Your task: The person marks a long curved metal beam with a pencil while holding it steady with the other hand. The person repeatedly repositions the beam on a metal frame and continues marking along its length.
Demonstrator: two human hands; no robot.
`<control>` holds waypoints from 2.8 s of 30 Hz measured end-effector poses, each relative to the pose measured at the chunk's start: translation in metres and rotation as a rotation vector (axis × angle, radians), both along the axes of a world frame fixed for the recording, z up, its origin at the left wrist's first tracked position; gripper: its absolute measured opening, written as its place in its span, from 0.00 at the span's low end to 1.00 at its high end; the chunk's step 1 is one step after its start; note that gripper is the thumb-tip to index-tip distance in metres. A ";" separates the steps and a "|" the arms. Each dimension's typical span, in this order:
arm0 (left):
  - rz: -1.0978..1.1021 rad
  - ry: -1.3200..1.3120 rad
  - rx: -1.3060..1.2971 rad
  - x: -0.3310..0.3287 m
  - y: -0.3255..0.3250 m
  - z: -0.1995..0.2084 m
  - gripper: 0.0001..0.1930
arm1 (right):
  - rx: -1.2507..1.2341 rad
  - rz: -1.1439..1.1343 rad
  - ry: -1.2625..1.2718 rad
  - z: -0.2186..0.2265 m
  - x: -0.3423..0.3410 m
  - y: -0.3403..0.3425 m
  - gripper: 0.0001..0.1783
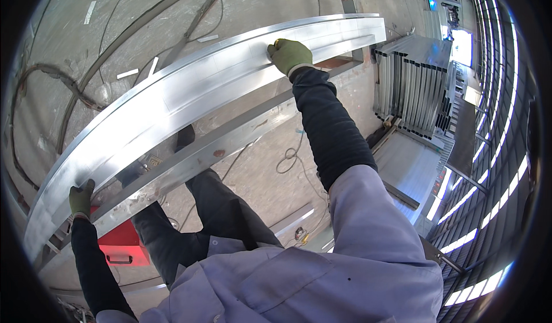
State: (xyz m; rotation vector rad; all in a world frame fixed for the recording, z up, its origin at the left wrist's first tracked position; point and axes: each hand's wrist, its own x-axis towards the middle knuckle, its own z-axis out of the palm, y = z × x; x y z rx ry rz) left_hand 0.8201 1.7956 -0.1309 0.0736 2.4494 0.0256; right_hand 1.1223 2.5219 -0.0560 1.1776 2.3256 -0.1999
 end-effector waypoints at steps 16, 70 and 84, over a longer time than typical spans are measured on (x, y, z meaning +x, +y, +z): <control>-0.035 -0.017 -0.002 -0.003 0.012 0.004 0.42 | -0.081 -0.520 0.598 0.004 0.153 -0.205 0.22; -0.057 -0.513 -0.188 0.138 0.309 -0.003 0.36 | -0.166 -1.233 0.459 0.007 0.126 0.146 0.58; 0.916 -0.445 0.404 0.239 0.413 -0.103 0.37 | 0.013 -1.185 0.553 -0.004 0.233 0.329 0.64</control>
